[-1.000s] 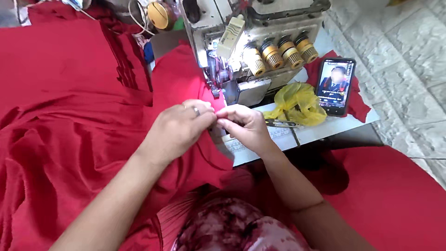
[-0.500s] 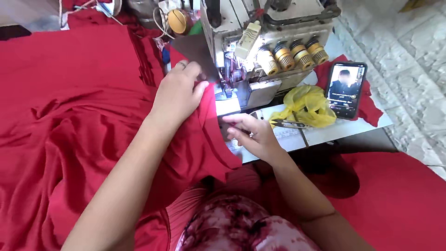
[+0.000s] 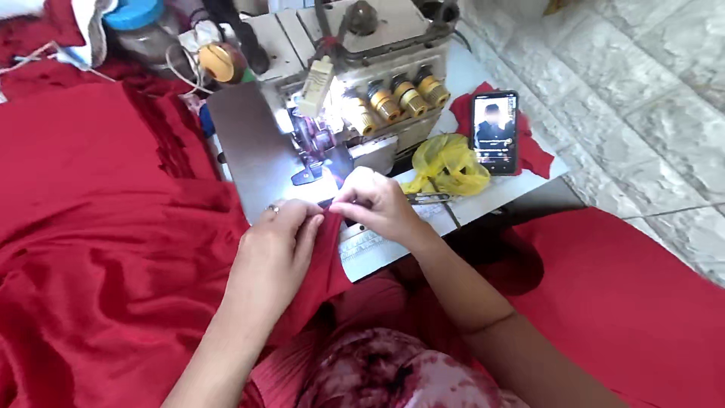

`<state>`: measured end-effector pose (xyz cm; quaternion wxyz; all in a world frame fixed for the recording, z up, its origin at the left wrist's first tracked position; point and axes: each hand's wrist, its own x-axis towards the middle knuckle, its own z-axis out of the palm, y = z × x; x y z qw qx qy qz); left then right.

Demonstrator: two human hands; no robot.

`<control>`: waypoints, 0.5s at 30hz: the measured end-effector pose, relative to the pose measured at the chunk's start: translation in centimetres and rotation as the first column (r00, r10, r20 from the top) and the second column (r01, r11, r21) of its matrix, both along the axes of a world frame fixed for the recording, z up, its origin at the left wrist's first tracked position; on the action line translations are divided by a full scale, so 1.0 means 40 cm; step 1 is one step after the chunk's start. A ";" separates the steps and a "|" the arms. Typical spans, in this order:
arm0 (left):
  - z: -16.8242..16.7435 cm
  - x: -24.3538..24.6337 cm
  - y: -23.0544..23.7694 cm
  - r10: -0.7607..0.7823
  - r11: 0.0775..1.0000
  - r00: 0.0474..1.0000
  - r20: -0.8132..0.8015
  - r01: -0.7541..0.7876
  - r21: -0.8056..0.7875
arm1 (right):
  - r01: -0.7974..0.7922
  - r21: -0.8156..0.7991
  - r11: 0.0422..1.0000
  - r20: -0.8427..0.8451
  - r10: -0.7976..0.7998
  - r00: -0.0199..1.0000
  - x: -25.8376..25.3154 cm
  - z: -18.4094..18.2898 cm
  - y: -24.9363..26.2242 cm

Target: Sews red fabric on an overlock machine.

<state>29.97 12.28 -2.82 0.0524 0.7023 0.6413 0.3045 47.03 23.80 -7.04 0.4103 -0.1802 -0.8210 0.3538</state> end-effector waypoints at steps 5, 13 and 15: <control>0.023 -0.010 0.057 -0.059 0.998 0.996 -0.069 0.058 -0.021 | 0.139 -0.066 0.988 -0.088 -0.144 0.986 0.009 0.000 -0.014; 0.171 -0.181 -0.017 -0.129 0.963 0.976 -0.177 0.166 0.210 | -0.115 -0.314 0.942 0.235 0.195 0.952 -0.050 -0.054 -0.237; 0.223 -0.289 -0.047 -0.134 0.967 0.983 -0.124 0.157 0.200 | -0.229 -0.343 0.911 0.308 0.340 0.889 -0.053 -0.063 -0.231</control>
